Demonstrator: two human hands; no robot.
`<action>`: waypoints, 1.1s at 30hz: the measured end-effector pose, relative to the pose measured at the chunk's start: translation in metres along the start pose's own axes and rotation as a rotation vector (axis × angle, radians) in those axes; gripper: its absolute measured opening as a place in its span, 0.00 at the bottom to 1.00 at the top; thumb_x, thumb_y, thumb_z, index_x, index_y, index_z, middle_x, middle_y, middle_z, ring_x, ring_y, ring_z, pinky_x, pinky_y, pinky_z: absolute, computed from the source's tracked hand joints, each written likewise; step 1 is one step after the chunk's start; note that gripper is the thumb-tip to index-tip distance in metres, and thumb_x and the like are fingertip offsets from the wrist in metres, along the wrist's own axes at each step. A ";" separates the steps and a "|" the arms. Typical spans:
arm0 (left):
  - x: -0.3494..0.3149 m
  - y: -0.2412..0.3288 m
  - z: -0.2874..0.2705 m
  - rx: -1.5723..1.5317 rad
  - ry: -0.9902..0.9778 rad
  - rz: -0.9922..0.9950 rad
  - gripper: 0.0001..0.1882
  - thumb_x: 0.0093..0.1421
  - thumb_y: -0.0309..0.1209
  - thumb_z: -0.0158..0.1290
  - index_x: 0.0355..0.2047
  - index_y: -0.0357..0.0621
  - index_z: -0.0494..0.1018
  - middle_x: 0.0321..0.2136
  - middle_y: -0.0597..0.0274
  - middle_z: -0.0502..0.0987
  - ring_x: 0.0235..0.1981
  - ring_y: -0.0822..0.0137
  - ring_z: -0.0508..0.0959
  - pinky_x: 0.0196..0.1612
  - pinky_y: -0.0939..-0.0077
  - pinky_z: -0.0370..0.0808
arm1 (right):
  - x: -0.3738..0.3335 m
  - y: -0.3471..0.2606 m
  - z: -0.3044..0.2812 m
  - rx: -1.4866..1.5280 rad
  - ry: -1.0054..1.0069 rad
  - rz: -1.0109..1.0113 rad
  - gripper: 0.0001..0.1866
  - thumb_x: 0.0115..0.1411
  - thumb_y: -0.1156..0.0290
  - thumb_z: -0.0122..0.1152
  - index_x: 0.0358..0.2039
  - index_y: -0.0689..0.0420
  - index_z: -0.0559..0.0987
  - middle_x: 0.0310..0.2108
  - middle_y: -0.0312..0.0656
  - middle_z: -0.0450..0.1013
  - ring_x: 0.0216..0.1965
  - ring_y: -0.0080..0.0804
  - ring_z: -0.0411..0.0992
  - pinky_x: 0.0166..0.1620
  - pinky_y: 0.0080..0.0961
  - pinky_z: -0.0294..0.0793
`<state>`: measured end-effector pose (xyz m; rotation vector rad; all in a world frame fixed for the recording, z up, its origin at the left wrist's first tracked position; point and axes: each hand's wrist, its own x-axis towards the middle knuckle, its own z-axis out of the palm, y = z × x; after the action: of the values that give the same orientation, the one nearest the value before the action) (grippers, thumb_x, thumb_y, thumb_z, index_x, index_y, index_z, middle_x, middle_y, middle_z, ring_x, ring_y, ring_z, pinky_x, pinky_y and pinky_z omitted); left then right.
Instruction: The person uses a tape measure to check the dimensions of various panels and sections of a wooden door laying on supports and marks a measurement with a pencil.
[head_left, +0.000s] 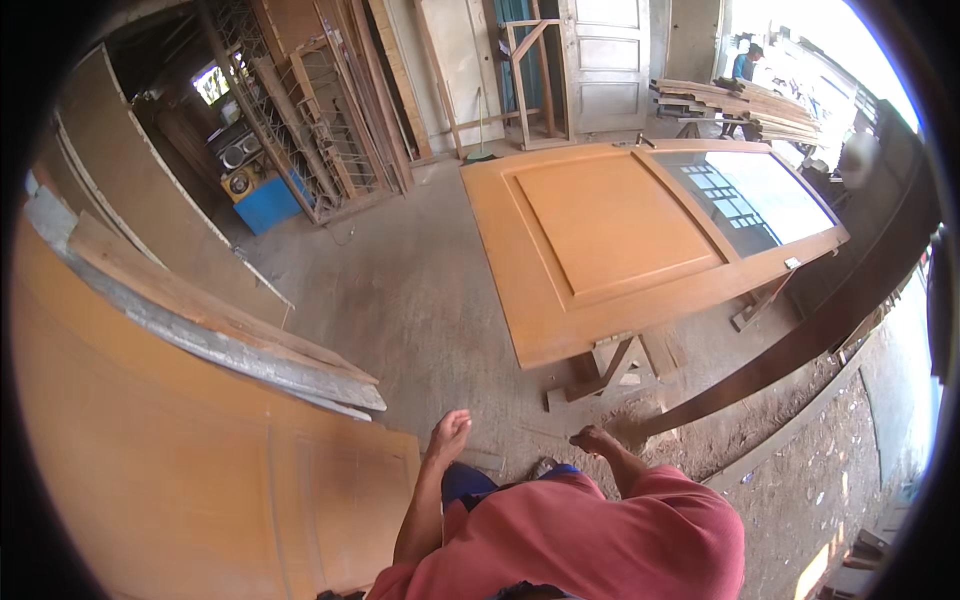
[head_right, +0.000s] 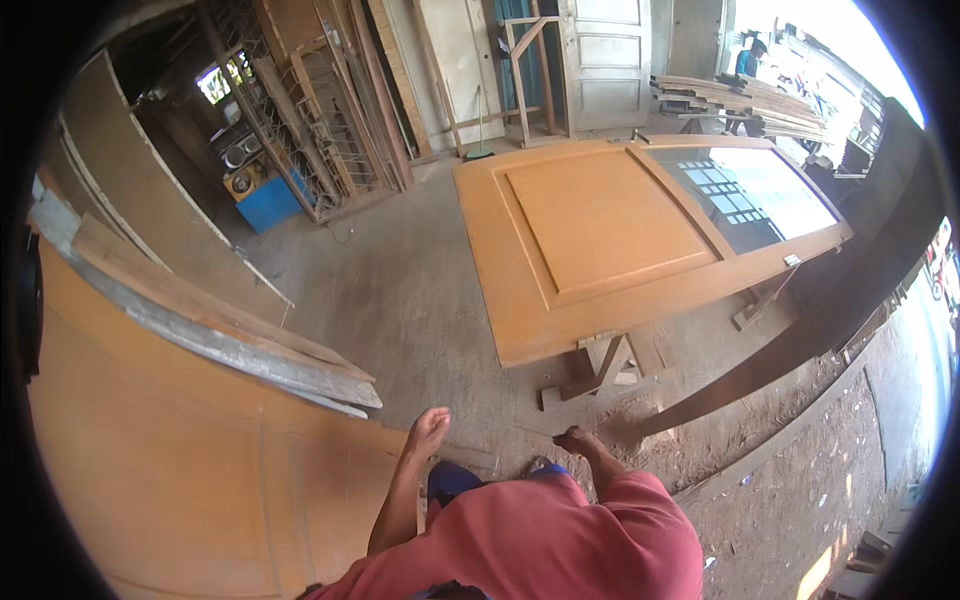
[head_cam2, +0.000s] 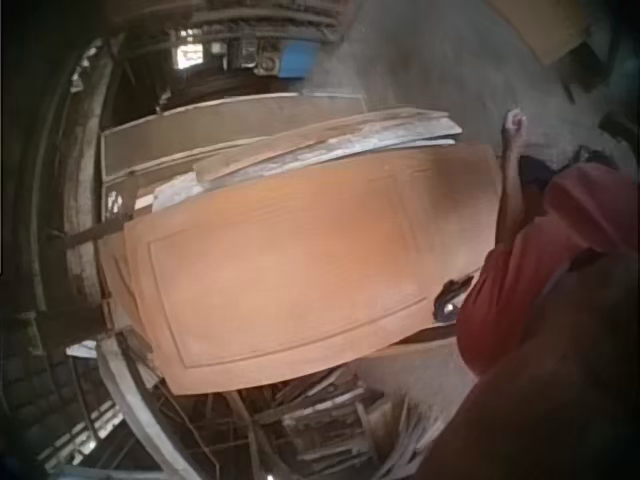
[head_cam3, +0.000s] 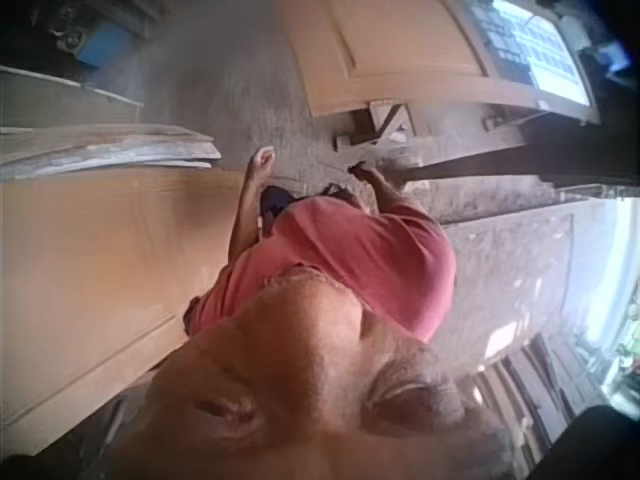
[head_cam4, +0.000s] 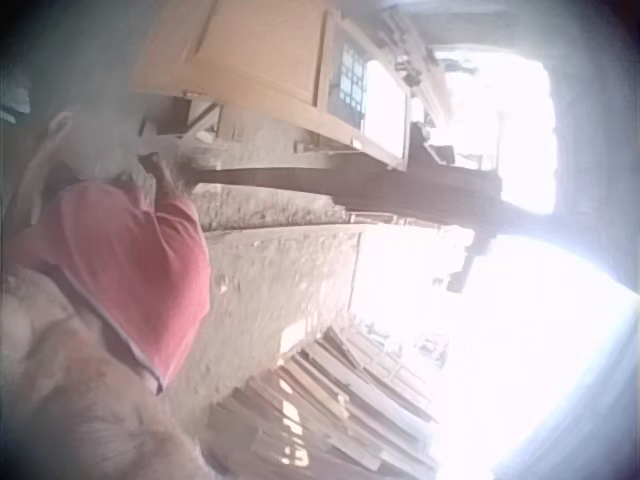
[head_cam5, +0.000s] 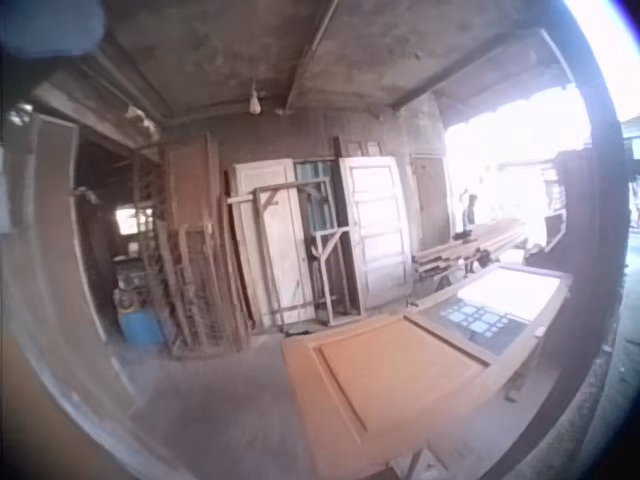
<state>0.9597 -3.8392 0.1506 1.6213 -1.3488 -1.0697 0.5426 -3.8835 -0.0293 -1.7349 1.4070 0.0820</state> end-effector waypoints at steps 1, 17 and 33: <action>0.004 -0.020 -0.012 -0.068 0.007 -0.070 0.19 0.68 0.35 0.57 0.55 0.37 0.74 0.47 0.54 0.82 0.44 0.64 0.83 0.48 0.71 0.79 | 0.007 -0.037 -0.027 0.018 0.056 -0.074 0.26 0.61 0.44 0.63 0.37 0.59 0.85 0.31 0.52 0.80 0.30 0.44 0.81 0.36 0.45 0.80; 0.288 -0.123 -0.164 -0.349 -0.199 -0.528 0.18 0.68 0.41 0.58 0.54 0.49 0.73 0.42 0.64 0.81 0.33 0.73 0.81 0.34 0.79 0.75 | 0.154 0.002 0.129 -0.513 0.151 -0.062 0.16 0.64 0.60 0.57 0.50 0.46 0.82 0.54 0.42 0.80 0.41 0.46 0.82 0.42 0.42 0.78; 0.598 -0.077 -0.256 -0.211 -0.478 -0.311 0.20 0.71 0.38 0.55 0.57 0.41 0.71 0.47 0.63 0.79 0.39 0.76 0.78 0.43 0.80 0.75 | 0.394 -0.309 -0.065 0.125 0.322 0.626 0.36 0.56 0.37 0.62 0.43 0.62 0.85 0.47 0.63 0.79 0.54 0.64 0.76 0.58 0.53 0.74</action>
<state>1.2803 -4.4081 0.0940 1.5014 -1.2382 -1.8123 0.9070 -4.2327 -0.0259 -1.1865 2.1068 0.0528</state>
